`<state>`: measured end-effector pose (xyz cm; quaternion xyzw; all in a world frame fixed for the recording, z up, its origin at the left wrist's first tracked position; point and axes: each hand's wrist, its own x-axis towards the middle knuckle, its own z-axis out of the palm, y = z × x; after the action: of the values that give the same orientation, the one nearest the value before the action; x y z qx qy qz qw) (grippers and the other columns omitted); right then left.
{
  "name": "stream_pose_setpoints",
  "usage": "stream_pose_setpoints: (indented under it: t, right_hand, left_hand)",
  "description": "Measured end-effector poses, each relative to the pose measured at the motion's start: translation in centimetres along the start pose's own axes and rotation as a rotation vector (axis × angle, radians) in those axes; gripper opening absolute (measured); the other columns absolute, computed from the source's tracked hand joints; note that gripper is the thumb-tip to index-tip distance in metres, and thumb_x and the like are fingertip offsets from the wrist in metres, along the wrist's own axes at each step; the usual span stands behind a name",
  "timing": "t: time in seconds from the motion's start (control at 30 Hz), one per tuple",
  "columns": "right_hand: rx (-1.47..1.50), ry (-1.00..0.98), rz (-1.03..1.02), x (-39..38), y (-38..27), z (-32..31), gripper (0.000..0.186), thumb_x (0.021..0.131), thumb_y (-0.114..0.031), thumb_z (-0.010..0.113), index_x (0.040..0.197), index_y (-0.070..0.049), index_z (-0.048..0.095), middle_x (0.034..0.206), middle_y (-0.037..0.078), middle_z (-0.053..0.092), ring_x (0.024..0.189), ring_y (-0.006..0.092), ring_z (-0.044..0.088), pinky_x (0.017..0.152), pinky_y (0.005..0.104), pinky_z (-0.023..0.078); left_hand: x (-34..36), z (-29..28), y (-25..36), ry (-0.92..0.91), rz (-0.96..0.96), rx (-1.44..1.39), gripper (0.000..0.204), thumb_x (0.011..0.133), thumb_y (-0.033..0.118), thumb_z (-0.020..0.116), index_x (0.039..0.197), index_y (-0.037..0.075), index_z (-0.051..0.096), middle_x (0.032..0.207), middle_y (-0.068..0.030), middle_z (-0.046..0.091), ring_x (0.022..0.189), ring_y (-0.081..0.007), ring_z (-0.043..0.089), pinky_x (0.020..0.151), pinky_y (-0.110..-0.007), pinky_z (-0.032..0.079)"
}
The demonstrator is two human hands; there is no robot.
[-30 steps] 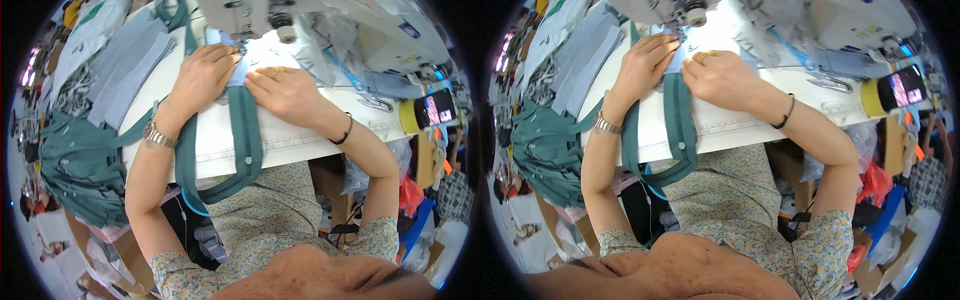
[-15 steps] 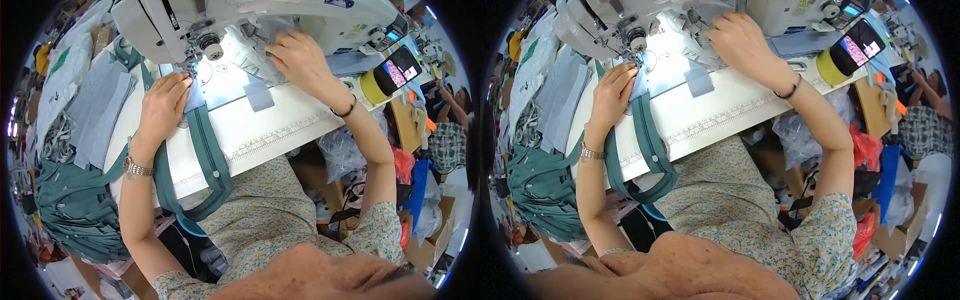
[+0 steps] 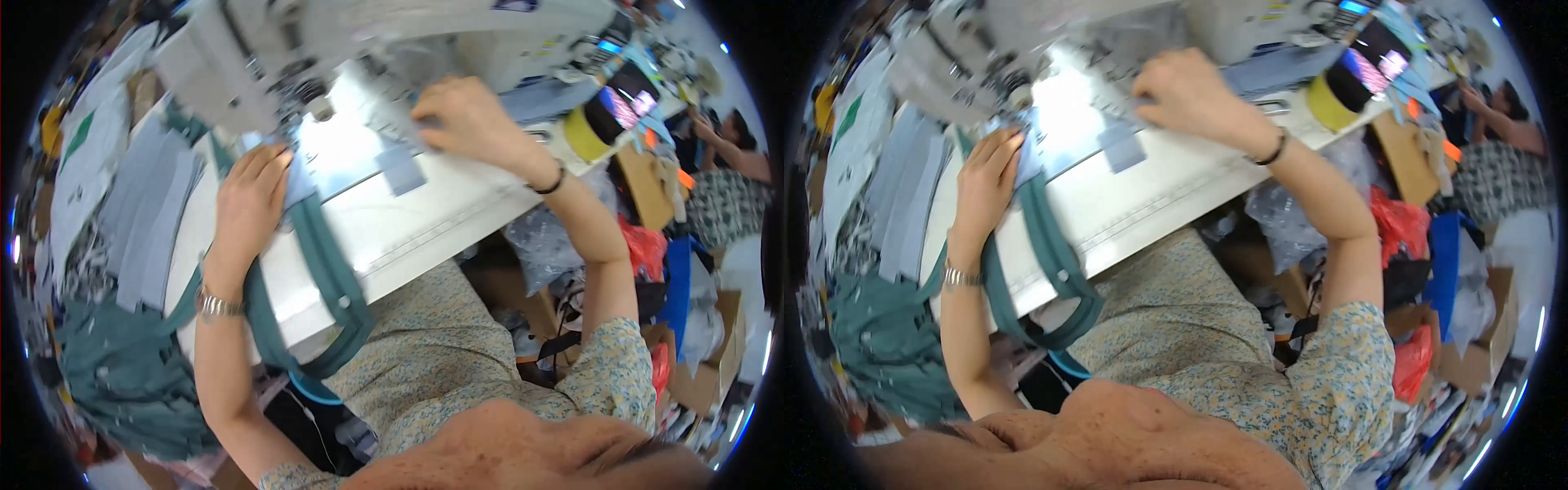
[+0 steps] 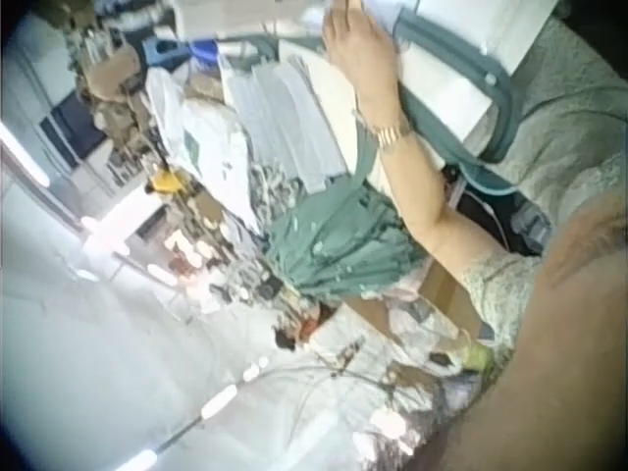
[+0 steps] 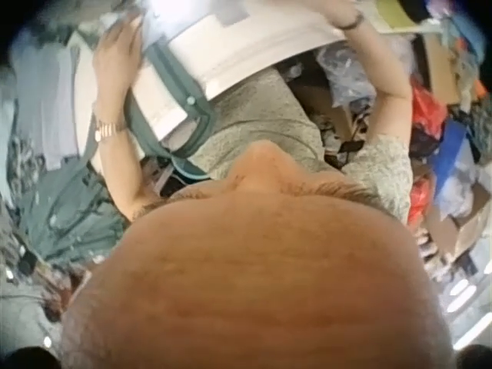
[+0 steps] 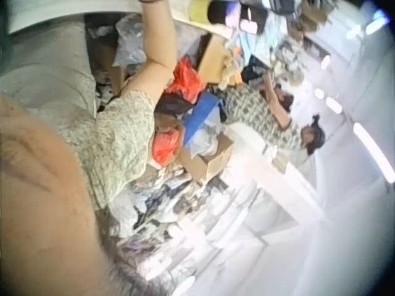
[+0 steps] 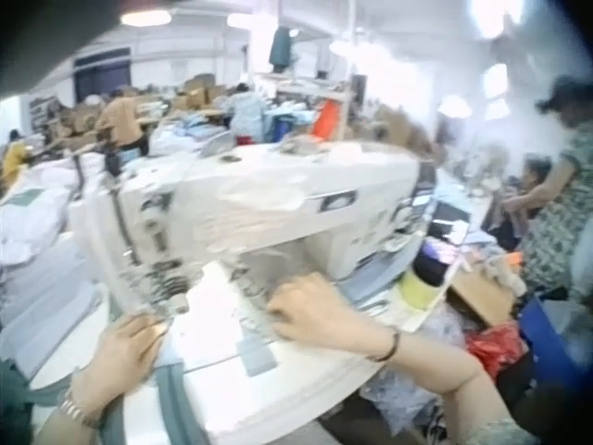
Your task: The person is sewing fabric strips onto green leather straps using an industrial sewing machine.
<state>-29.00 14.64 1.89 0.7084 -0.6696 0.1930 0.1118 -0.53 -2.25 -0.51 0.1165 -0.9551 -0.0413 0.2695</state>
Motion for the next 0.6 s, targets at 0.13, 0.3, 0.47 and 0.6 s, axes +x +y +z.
stream_pose_setpoints:
  t: [0.13, 0.3, 0.47, 0.6]
  right_hand:
    - [-0.002, -0.093, 0.055, 0.4, -0.6, 0.6, 0.014, 0.079, -0.014, 0.071, 0.089, -0.006, 0.073, 0.093, 0.008, 0.072, 0.087, 0.0301, 0.066, 0.082, 0.0429, 0.050]
    - [-0.116, 0.145, -0.033, -0.7, -0.5, -1.4, 0.018, 0.078, -0.011, 0.067, 0.094, -0.005, 0.073, 0.085, 0.008, 0.069, 0.082, 0.0294, 0.066, 0.077, 0.0413, 0.050]
    - [-0.019, 0.307, -0.136, -1.0, -4.8, -3.9, 0.028, 0.081, -0.011, 0.064, 0.107, -0.003, 0.070, 0.074, 0.011, 0.066, 0.075, 0.0303, 0.065, 0.071, 0.0428, 0.050]
    - [0.803, -0.130, 0.043, 1.2, -8.6, -0.9, 0.038, 0.090, -0.005, 0.058, 0.127, -0.006, 0.063, 0.081, 0.009, 0.066, 0.073, 0.0228, 0.062, 0.069, 0.0367, 0.049]
  left_hand:
    - [-0.4, 0.0, -0.1, 0.018, -0.003, -0.008, 0.019, 0.092, 0.006, 0.063, 0.109, 0.001, 0.070, 0.118, -0.0131, 0.069, 0.112, -0.0314, 0.064, 0.096, -0.040, 0.051]
    - [-0.3, -0.2, -0.1, 0.004, 0.015, 0.035, 0.019, 0.090, 0.006, 0.065, 0.108, 0.001, 0.069, 0.117, -0.0128, 0.069, 0.111, -0.0314, 0.064, 0.096, -0.040, 0.051]
    - [0.1, -1.2, 1.3, 0.179, 0.241, 0.104, 0.022, 0.085, 0.009, 0.073, 0.106, 0.005, 0.069, 0.112, -0.0120, 0.069, 0.107, -0.0306, 0.064, 0.096, -0.042, 0.052]
    - [0.0, -1.6, 3.9, 0.320, 0.520, 0.118, 0.028, 0.078, 0.007, 0.076, 0.105, 0.009, 0.070, 0.106, -0.0106, 0.068, 0.101, -0.0263, 0.065, 0.091, -0.045, 0.054]
